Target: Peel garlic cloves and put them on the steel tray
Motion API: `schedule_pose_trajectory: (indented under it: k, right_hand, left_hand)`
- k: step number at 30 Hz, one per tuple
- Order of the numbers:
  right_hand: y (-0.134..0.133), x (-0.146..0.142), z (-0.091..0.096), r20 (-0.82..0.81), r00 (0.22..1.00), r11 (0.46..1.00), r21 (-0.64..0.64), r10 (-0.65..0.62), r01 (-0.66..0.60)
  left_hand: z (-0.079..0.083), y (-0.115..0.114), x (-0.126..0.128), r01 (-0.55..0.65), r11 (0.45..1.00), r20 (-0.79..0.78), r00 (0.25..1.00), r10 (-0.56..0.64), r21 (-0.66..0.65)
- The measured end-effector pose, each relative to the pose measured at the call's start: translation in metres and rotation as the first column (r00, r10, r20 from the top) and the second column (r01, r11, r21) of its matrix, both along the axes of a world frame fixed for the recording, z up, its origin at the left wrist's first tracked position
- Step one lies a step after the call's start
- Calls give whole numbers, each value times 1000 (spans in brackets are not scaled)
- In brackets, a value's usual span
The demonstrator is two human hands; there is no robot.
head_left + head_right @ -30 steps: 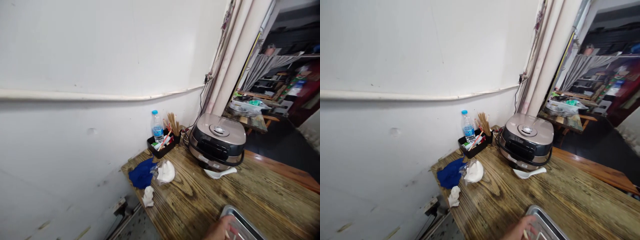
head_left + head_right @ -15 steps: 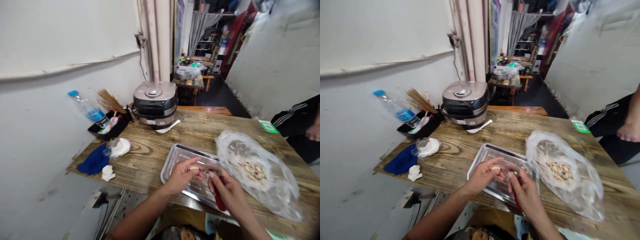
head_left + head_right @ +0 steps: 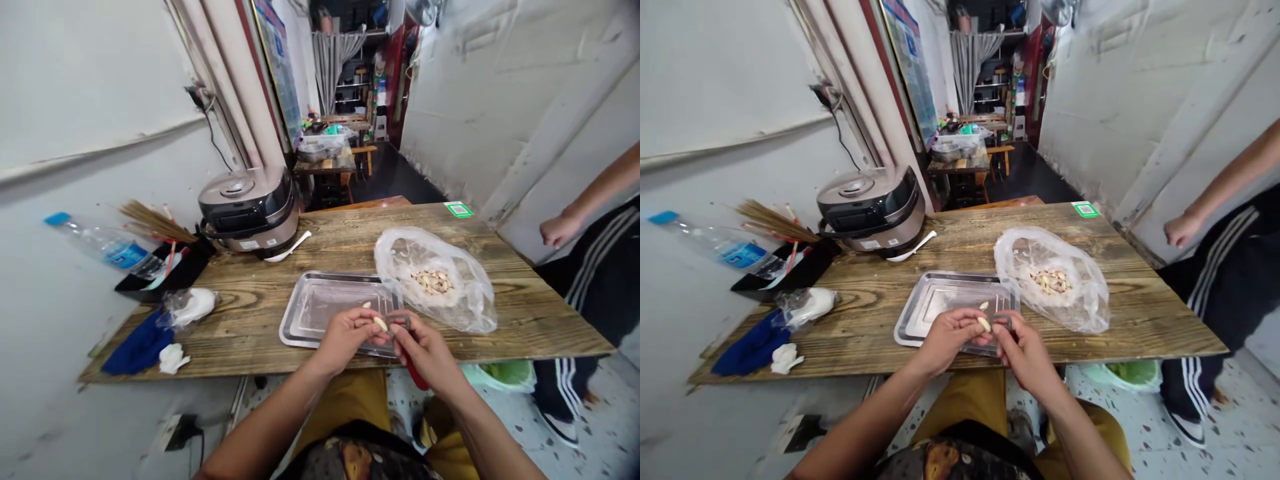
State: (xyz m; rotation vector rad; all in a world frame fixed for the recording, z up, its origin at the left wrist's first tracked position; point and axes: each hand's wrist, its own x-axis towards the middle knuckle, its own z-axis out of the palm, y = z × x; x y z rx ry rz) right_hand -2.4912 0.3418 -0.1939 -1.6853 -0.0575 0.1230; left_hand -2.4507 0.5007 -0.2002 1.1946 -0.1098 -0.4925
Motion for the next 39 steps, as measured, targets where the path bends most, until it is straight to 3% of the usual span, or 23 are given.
schedule_pose_trajectory:
  k: [8,11,14,30,36,39]
  right_hand:
    - [3,-5,7,49,997,997,-57,59,-56]
    - [6,-5,12,-6,996,996,-24,88,-88]
    - [10,-5,15,-54,994,995,2,99,-99]
    - [20,0,9,44,992,978,-179,118,-108]
    - [18,4,5,37,994,981,-167,102,-95]
    - [21,5,4,-33,989,981,-124,146,-149]
  left_hand:
    - [-4,5,-10,-39,989,-138,990,19,-143]
    - [-3,9,-10,-59,984,-155,987,32,-171]
    - [-3,12,-9,-71,982,-161,986,42,-175]
    - [-10,23,-3,-59,988,-145,989,38,-143]
    - [-14,23,0,-36,986,-176,984,6,-165]
    - [-16,25,1,-51,981,-167,986,20,-186]
